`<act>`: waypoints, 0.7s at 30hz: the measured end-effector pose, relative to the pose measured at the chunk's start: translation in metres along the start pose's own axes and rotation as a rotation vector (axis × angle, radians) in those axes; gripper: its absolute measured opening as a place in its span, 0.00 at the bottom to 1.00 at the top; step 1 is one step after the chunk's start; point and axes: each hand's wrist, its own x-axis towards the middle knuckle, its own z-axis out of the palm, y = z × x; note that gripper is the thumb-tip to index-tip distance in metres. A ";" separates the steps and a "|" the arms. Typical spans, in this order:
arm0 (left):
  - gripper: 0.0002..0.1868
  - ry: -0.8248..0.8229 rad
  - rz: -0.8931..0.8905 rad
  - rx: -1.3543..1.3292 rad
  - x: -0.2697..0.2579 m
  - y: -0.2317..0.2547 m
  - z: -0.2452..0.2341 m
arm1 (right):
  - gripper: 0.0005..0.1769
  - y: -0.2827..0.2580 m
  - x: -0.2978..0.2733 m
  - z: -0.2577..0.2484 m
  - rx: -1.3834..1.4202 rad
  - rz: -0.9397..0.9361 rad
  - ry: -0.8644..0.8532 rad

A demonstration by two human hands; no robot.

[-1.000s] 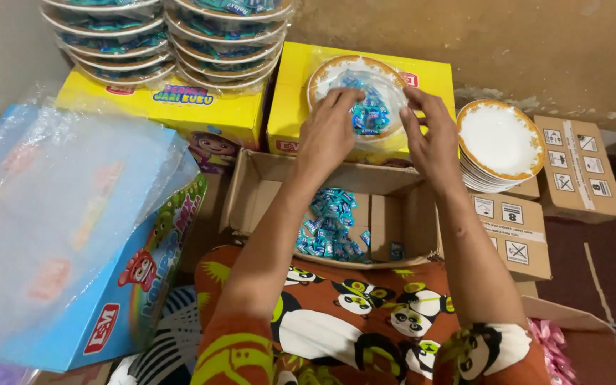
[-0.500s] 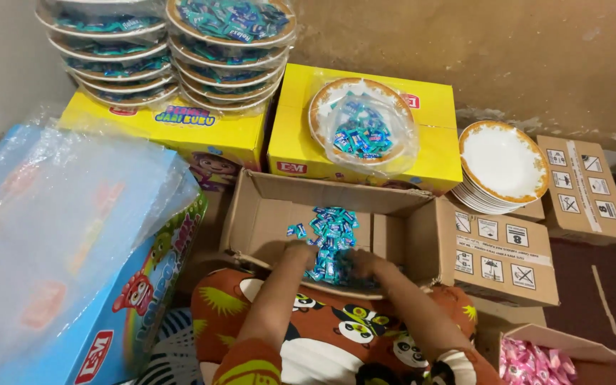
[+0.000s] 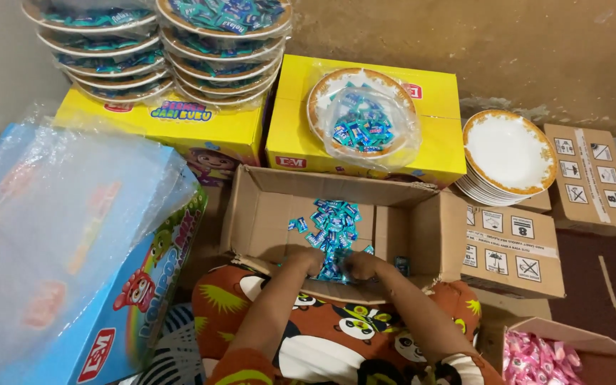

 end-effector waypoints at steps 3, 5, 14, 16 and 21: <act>0.18 0.129 -0.031 -0.010 -0.040 -0.003 -0.029 | 0.17 -0.021 -0.014 -0.024 0.099 0.060 0.193; 0.09 0.255 -0.003 -0.046 -0.032 -0.009 -0.028 | 0.17 -0.002 -0.003 -0.020 0.097 0.078 0.262; 0.15 0.586 0.269 -0.561 -0.212 0.012 -0.140 | 0.11 -0.110 -0.179 -0.151 0.554 -0.203 0.659; 0.13 0.681 0.335 -0.522 -0.269 0.027 -0.180 | 0.10 -0.132 -0.215 -0.184 0.569 -0.302 0.784; 0.22 1.145 0.412 -0.423 -0.275 0.045 -0.260 | 0.20 -0.150 -0.218 -0.259 0.375 -0.441 1.254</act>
